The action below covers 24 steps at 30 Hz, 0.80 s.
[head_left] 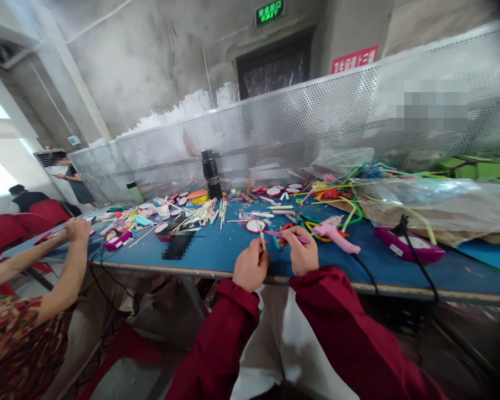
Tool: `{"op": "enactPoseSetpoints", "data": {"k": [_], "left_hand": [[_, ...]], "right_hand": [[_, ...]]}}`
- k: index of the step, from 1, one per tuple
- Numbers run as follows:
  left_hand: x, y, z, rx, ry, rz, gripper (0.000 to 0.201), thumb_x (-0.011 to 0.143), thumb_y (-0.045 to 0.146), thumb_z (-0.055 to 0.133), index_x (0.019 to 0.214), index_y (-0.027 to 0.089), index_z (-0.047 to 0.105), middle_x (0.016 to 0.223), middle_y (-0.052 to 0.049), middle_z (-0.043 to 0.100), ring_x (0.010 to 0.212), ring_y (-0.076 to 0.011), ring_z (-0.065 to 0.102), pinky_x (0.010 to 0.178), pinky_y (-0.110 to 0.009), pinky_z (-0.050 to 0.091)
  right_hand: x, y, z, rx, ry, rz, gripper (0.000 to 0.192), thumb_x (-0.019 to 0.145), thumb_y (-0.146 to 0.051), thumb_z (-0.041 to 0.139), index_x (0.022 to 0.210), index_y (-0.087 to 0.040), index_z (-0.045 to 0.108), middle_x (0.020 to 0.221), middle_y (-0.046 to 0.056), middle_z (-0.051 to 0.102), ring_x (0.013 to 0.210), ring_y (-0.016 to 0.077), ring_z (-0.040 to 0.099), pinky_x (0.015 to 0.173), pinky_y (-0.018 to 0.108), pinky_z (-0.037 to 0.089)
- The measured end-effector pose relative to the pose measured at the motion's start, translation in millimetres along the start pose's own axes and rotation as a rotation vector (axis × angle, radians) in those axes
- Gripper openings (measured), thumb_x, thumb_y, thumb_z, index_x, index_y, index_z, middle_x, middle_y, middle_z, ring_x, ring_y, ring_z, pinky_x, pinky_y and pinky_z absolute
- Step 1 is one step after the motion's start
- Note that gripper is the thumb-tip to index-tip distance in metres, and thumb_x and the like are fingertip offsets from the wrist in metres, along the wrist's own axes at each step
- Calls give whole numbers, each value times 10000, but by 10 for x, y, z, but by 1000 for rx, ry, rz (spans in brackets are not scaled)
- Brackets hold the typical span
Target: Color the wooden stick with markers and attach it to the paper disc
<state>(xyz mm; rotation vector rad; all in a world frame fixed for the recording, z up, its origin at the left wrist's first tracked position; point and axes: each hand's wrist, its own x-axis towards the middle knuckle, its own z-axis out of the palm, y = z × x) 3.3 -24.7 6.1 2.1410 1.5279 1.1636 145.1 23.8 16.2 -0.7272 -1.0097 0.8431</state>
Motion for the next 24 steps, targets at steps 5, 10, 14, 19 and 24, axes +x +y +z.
{"op": "enactPoseSetpoints", "data": {"k": [5, 10, 14, 19, 24], "left_hand": [[-3, 14, -5, -4, 2, -4, 235, 959, 197, 474, 1185, 237, 520, 917, -44, 738, 855, -226, 713, 746, -315, 505], [-4, 17, -1, -2, 11, -3, 209, 962, 207, 477, 1164, 238, 522, 903, -41, 729, 844, -223, 707, 743, -316, 500], [-5, 16, 2, -12, 8, -4, 200, 959, 204, 481, 1151, 245, 521, 886, -28, 723, 832, -213, 705, 737, -306, 499], [-6, 10, 6, -6, 8, -12, 199, 957, 204, 485, 1148, 248, 519, 885, -28, 723, 829, -211, 704, 735, -303, 498], [-4, 17, 4, -2, 10, -11, 199, 955, 207, 485, 1146, 243, 525, 895, -34, 726, 838, -215, 702, 739, -302, 493]], "right_hand": [[2, 1, 5, 4, 6, 14, 180, 717, -340, 713, 631, -211, 622, 534, -20, 619, 509, 132, 559, 512, 252, 469], [0, -7, 4, 1, 7, 14, 169, 720, -327, 705, 628, -209, 625, 534, -20, 621, 515, 129, 559, 517, 248, 465], [-1, -8, 2, 0, 2, 25, 170, 721, -333, 706, 635, -207, 631, 536, -21, 622, 518, 125, 562, 522, 244, 464], [-1, 2, 8, 10, 11, 33, 172, 714, -334, 711, 636, -204, 629, 533, -19, 621, 509, 124, 555, 516, 244, 458], [5, 11, 10, 18, 10, 38, 174, 706, -339, 715, 636, -205, 631, 531, -20, 618, 513, 126, 555, 516, 243, 457]]}}
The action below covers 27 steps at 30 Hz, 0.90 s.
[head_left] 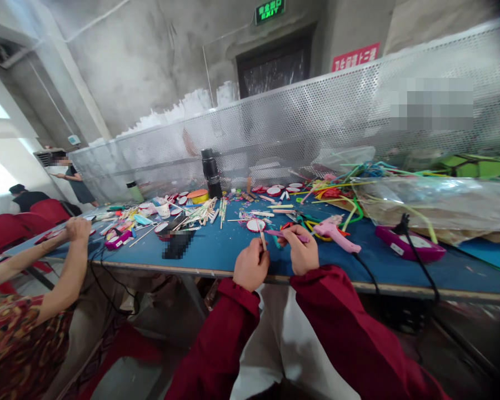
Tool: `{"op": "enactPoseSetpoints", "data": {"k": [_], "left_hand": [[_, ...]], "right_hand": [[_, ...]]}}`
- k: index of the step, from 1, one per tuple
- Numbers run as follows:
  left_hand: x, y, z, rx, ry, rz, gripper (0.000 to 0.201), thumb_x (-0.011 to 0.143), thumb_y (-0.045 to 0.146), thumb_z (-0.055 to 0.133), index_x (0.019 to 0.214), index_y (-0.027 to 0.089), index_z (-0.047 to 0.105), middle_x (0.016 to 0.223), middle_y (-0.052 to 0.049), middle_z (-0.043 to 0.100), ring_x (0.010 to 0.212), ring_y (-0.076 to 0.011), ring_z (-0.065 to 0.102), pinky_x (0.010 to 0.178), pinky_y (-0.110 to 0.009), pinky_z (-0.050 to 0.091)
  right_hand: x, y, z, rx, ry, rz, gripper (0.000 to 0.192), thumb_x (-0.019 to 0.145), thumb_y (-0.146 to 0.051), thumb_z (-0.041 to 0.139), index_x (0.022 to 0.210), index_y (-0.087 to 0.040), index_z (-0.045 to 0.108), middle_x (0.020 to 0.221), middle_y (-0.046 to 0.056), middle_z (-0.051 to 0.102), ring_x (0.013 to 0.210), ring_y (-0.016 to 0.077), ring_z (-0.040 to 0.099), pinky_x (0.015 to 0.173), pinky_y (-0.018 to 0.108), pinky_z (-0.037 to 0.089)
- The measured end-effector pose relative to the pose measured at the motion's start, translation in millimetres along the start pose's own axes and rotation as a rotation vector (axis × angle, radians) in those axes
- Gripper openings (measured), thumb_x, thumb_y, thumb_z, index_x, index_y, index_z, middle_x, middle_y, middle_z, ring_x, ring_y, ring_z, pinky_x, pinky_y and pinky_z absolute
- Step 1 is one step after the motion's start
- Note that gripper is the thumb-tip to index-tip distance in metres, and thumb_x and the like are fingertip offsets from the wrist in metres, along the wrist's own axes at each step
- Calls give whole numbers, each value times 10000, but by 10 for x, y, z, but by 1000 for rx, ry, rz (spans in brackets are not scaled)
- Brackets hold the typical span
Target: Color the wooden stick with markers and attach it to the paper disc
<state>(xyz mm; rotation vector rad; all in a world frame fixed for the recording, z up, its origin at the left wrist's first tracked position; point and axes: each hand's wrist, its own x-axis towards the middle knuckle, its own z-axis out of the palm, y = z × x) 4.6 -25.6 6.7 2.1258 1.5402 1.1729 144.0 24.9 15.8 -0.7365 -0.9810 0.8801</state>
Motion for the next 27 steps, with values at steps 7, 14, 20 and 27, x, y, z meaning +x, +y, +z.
{"op": "enactPoseSetpoints", "data": {"k": [7, 14, 20, 27], "left_hand": [[3, -5, 4, -12, 15, -1, 202, 949, 203, 486, 1139, 243, 541, 874, -23, 712, 822, -209, 688, 738, -301, 485], [5, 9, -10, -41, 20, -9, 206, 929, 186, 510, 1122, 239, 561, 850, -11, 699, 811, -199, 672, 738, -297, 475], [7, 22, -19, -49, 53, -6, 183, 908, 189, 539, 1075, 231, 598, 838, -1, 671, 774, -179, 624, 709, -281, 438], [9, 11, -16, -58, 52, -19, 206, 902, 186, 553, 1094, 229, 613, 817, 7, 659, 739, -173, 604, 668, -275, 414]], "right_hand": [[6, 25, -12, -6, 1, 6, 182, 699, -356, 719, 638, -209, 630, 533, -18, 627, 513, 131, 563, 512, 246, 453], [6, 8, -6, -3, 2, 10, 176, 700, -349, 716, 634, -210, 629, 528, -21, 620, 510, 131, 558, 516, 249, 452], [11, 10, -6, 3, -3, 12, 186, 694, -349, 718, 615, -206, 630, 531, -15, 617, 512, 134, 557, 517, 253, 449], [1, -2, -14, -26, -14, -10, 190, 714, -341, 705, 609, -204, 627, 542, -5, 631, 516, 132, 551, 524, 252, 441]]}}
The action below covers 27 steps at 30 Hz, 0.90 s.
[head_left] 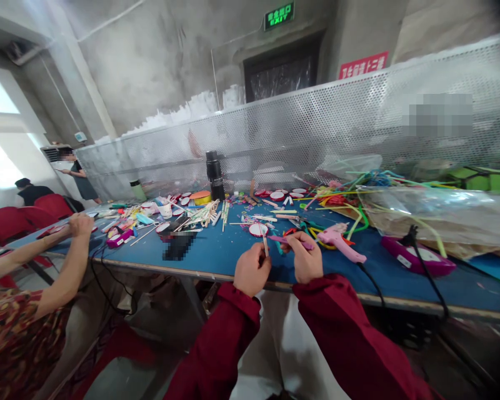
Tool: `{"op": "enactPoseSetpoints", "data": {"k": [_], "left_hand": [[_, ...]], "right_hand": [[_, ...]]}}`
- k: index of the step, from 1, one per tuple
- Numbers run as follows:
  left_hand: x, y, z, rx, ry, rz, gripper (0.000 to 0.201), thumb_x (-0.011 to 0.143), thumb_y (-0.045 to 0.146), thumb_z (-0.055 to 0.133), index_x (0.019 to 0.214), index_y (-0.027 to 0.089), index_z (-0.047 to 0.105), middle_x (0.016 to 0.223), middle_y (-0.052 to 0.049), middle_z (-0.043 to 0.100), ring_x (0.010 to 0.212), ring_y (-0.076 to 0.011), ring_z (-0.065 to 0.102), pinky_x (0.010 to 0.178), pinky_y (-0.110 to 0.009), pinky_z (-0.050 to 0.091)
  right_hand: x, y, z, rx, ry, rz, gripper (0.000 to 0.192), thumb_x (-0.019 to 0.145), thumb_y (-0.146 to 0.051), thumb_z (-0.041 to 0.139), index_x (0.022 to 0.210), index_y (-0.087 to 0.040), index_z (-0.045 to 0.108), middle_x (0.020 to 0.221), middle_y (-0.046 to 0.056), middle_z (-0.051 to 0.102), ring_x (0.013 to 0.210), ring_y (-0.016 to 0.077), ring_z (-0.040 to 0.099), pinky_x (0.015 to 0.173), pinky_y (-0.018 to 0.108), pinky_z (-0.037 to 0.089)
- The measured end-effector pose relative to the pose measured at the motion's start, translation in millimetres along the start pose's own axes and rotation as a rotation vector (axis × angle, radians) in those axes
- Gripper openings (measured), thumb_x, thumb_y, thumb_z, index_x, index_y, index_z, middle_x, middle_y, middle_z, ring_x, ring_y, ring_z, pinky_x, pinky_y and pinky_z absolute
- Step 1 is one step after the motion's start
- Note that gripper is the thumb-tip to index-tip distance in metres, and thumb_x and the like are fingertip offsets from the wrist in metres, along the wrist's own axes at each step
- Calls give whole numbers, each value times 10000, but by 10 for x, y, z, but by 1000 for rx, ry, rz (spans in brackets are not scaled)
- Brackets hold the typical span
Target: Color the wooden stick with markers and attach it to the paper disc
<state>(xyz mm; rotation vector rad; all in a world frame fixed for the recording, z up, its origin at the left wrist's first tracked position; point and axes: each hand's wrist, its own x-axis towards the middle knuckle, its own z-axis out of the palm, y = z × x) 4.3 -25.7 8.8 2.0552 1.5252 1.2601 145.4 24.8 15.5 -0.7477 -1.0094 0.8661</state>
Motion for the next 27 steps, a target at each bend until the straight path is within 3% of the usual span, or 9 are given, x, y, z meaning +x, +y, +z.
{"op": "enactPoseSetpoints", "data": {"k": [6, 13, 27], "left_hand": [[3, -27, 14, 8, -12, -3, 253, 918, 196, 540, 1160, 234, 601, 905, -21, 711, 830, -201, 659, 746, -299, 462], [3, -17, 24, -2, -20, -45, 335, 939, 206, 517, 1269, 241, 558, 877, -17, 729, 840, -210, 688, 727, -297, 470], [-3, -11, 18, 0, -35, -41, 317, 949, 202, 505, 1258, 250, 557, 893, -17, 747, 857, -214, 706, 744, -302, 491]], "right_hand": [[0, 35, -21, -3, -5, -6, 179, 735, -340, 707, 637, -205, 643, 562, -10, 636, 537, 133, 565, 537, 249, 456], [-15, 15, -24, 54, 12, -54, 193, 750, -352, 723, 648, -211, 638, 557, -21, 610, 542, 140, 576, 540, 259, 464], [-19, 11, -28, -8, -27, -42, 194, 763, -358, 720, 659, -214, 643, 565, -16, 624, 538, 140, 569, 551, 268, 486]]}}
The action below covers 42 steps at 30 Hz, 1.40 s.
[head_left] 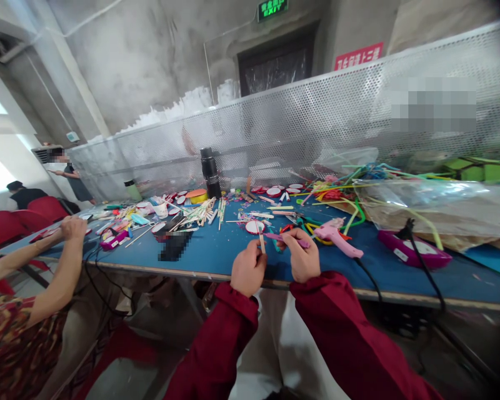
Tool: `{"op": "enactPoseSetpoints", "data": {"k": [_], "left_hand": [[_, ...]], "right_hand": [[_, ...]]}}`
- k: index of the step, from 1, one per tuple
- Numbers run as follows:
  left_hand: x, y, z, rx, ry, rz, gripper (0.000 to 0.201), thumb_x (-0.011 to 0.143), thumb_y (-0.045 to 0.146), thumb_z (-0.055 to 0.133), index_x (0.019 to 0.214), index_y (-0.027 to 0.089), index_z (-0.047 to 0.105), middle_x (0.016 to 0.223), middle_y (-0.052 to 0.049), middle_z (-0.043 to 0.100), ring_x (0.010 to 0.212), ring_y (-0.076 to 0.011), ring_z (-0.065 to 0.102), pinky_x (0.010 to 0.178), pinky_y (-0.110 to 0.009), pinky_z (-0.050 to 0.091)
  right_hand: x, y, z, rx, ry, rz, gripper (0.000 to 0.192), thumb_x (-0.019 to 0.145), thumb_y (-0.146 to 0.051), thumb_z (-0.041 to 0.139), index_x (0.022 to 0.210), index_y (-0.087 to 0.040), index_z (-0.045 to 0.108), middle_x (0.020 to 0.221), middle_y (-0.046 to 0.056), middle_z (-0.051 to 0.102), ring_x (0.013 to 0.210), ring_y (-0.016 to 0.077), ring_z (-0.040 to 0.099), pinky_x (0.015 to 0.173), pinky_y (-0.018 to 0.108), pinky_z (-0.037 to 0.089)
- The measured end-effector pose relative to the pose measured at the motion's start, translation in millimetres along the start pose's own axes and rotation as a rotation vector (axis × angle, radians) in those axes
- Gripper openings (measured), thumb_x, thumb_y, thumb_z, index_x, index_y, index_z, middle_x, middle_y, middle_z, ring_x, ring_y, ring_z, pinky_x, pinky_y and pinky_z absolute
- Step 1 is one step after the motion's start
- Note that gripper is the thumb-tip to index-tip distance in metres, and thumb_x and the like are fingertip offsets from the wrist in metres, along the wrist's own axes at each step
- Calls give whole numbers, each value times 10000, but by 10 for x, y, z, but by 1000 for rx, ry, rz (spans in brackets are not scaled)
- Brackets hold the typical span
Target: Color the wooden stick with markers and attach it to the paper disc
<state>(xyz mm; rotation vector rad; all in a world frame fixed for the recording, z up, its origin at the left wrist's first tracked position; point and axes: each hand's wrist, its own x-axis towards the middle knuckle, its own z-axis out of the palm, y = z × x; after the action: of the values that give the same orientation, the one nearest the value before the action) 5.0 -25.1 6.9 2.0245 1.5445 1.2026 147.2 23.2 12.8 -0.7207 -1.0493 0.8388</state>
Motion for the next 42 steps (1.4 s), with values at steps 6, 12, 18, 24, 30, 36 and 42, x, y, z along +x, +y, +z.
{"op": "enactPoseSetpoints", "data": {"k": [6, 12, 18, 24, 30, 36, 42], "left_hand": [[2, -14, 8, 2, 4, 1, 314, 958, 202, 491, 1262, 253, 551, 896, -17, 745, 854, -213, 703, 745, -302, 488], [-4, -3, 4, 10, 0, 3, 329, 950, 192, 492, 1269, 248, 548, 864, -11, 734, 826, -208, 692, 739, -295, 474], [0, 13, -8, 1, -3, 0, 318, 952, 205, 493, 1261, 249, 555, 878, -13, 737, 822, -210, 689, 728, -298, 472], [0, 7, -2, 5, -1, -4, 318, 953, 199, 493, 1262, 248, 548, 888, -20, 746, 846, -218, 700, 747, -311, 486], [-1, 1, 4, 7, 2, -3, 313, 952, 200, 497, 1258, 240, 550, 879, -21, 745, 846, -218, 703, 745, -308, 486], [-2, 3, 6, 16, 4, 3, 316, 953, 205, 498, 1261, 250, 552, 902, -20, 747, 846, -214, 699, 744, -304, 483], [-4, 21, 0, 23, 3, -6, 323, 950, 207, 501, 1265, 259, 554, 905, -15, 745, 851, -214, 701, 743, -302, 486]], "right_hand": [[0, 12, 0, -5, 39, -14, 192, 766, -356, 718, 663, -213, 644, 579, -14, 634, 556, 143, 582, 554, 264, 484], [-10, 9, -3, -7, 23, -19, 192, 772, -351, 714, 661, -214, 639, 574, -18, 630, 552, 140, 581, 559, 263, 482], [-6, 31, -9, -3, 31, -36, 181, 782, -343, 708, 672, -214, 643, 584, -21, 630, 565, 142, 591, 566, 262, 479], [0, 28, -12, -19, 21, -26, 173, 777, -326, 695, 656, -219, 634, 568, -24, 621, 550, 141, 582, 558, 264, 481], [-11, 8, -9, -24, 22, -20, 182, 771, -342, 705, 658, -218, 634, 571, -21, 623, 554, 147, 586, 557, 270, 491], [-17, 1, -2, -6, 25, -24, 196, 767, -363, 722, 667, -218, 639, 587, -16, 632, 559, 147, 587, 563, 274, 497], [-12, 14, -3, -7, 22, -22, 205, 765, -364, 726, 656, -220, 630, 576, -22, 619, 555, 146, 588, 559, 269, 491]]}}
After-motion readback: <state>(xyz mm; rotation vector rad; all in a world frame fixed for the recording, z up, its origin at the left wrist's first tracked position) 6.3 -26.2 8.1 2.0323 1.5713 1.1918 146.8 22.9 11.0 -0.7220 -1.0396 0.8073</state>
